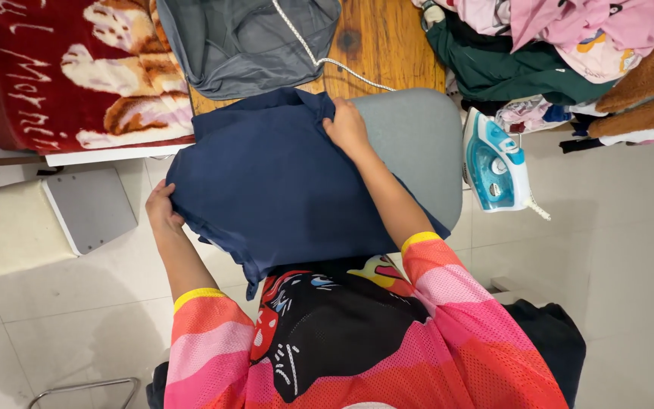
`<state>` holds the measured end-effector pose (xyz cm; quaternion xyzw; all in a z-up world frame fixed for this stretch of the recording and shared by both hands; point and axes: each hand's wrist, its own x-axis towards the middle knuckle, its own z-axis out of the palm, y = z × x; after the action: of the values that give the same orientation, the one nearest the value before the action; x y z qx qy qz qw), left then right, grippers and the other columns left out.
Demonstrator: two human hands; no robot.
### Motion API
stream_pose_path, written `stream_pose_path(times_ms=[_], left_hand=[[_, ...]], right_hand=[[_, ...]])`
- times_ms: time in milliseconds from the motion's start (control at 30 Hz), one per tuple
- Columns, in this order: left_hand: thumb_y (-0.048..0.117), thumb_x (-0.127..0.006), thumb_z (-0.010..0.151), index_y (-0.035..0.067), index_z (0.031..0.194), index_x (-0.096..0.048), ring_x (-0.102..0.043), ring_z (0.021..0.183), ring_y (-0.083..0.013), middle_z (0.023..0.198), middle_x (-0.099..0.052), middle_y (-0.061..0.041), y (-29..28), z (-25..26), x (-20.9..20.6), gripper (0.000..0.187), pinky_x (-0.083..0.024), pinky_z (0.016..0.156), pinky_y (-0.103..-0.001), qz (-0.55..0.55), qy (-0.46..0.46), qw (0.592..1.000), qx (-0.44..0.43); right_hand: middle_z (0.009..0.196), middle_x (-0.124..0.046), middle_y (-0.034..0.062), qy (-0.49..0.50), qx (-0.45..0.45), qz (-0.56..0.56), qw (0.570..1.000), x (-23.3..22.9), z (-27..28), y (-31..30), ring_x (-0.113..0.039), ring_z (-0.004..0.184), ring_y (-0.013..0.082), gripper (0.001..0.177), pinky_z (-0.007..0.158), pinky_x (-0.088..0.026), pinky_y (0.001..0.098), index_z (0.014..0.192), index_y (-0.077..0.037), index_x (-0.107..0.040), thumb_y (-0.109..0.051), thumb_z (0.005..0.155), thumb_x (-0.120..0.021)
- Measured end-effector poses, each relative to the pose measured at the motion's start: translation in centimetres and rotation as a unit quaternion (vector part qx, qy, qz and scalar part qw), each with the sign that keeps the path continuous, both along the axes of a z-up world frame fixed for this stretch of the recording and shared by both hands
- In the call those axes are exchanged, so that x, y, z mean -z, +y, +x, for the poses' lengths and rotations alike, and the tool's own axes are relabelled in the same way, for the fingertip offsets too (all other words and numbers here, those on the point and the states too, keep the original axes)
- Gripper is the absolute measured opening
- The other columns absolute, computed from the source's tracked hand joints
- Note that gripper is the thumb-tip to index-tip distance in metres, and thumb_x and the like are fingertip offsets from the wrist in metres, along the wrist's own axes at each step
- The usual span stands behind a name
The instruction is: The person irons a blue garment on a table, smoothing the fabric by hand and moving an iron over it several times.
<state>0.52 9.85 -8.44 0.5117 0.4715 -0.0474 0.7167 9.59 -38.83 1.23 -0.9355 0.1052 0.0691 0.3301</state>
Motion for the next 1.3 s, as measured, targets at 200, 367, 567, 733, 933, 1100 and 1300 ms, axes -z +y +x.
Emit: stream_pose_path(times_ms=[200,367,567,733,933,1100,1300], left_hand=[[-0.001,-0.061,0.094,-0.005,0.124,-0.067,-0.071,0.104,-0.0243,0.117,-0.073,-0.017,0.3,-1.1,-0.2,0.031,-0.058,0.095,-0.034,0.051,-0.026,0.998,0.029],[0.009,-0.064,0.096,0.0,0.125,-0.068,-0.067,0.108,-0.0196,0.119,-0.072,-0.012,-2.3,0.2,-1.2,0.03,-0.052,0.097,-0.031,0.063,-0.02,0.989,0.129],[0.029,-0.059,0.106,0.001,0.129,-0.066,-0.063,0.111,-0.0174,0.122,-0.07,-0.007,-3.0,-0.3,-3.3,0.037,-0.049,0.1,-0.032,0.066,-0.029,0.987,0.146],[0.039,-0.053,0.105,0.014,0.142,-0.056,-0.062,0.107,-0.0151,0.125,-0.068,-0.002,-1.6,-4.0,-3.4,0.045,-0.047,0.092,-0.036,0.097,0.042,0.984,0.142],[0.036,-0.055,0.103,0.012,0.143,-0.054,-0.068,0.109,-0.0152,0.124,-0.071,-0.004,-0.5,-12.4,-2.8,0.047,-0.048,0.089,-0.036,0.146,0.052,0.985,0.078],[0.029,-0.062,0.099,0.006,0.141,-0.056,-0.069,0.107,-0.0161,0.118,-0.072,-0.007,-2.2,-20.5,-2.8,0.049,-0.048,0.093,-0.037,0.183,0.028,0.982,0.043],[0.018,-0.07,0.094,-0.003,0.137,-0.06,-0.069,0.102,-0.019,0.112,-0.074,-0.011,-3.0,-28.1,0.4,0.049,-0.053,0.092,-0.031,0.253,-0.065,0.965,0.02]], right_hand=[[0.106,-0.072,0.0225,0.039,0.05,-0.011,0.998,0.0,1.5,-0.8,-0.067,0.103,0.0439,0.029,0.087,-0.053,0.0509,0.113,-0.008,-0.071,-0.018,0.086,-0.074],[0.1,-0.073,0.021,0.015,0.094,0.001,0.995,-0.1,2.4,-3.9,-0.068,0.1,0.0418,0.024,0.085,-0.053,0.0493,0.107,-0.009,-0.072,-0.019,0.086,-0.076],[0.1,-0.073,0.0214,-0.001,0.093,-0.012,0.996,0.8,2.1,-5.2,-0.068,0.099,0.0428,0.021,0.084,-0.053,0.0492,0.103,-0.006,-0.071,-0.016,0.086,-0.076],[0.121,-0.067,0.0224,-0.077,0.057,-0.032,0.995,0.9,1.4,-4.7,-0.063,0.112,0.0444,0.04,0.092,-0.051,0.049,0.125,-0.005,-0.065,-0.011,0.087,-0.075],[0.136,-0.051,0.0223,-0.196,0.012,-0.16,0.967,-2.5,-1.5,-1.2,-0.047,0.127,0.0448,0.066,0.101,-0.038,0.056,0.141,-0.005,-0.054,-0.015,0.081,-0.081],[0.138,-0.051,0.0199,-0.28,-0.168,-0.111,0.939,-5.1,-6.6,4.8,-0.047,0.131,0.0415,0.051,0.109,-0.037,0.0546,0.132,-0.006,-0.061,-0.014,0.085,-0.081],[0.132,-0.057,0.0168,-0.265,-0.317,0.003,0.911,-6.0,-14.4,12.4,-0.052,0.126,0.0383,0.036,0.105,-0.042,0.0504,0.119,-0.007,-0.069,-0.011,0.084,-0.078]])
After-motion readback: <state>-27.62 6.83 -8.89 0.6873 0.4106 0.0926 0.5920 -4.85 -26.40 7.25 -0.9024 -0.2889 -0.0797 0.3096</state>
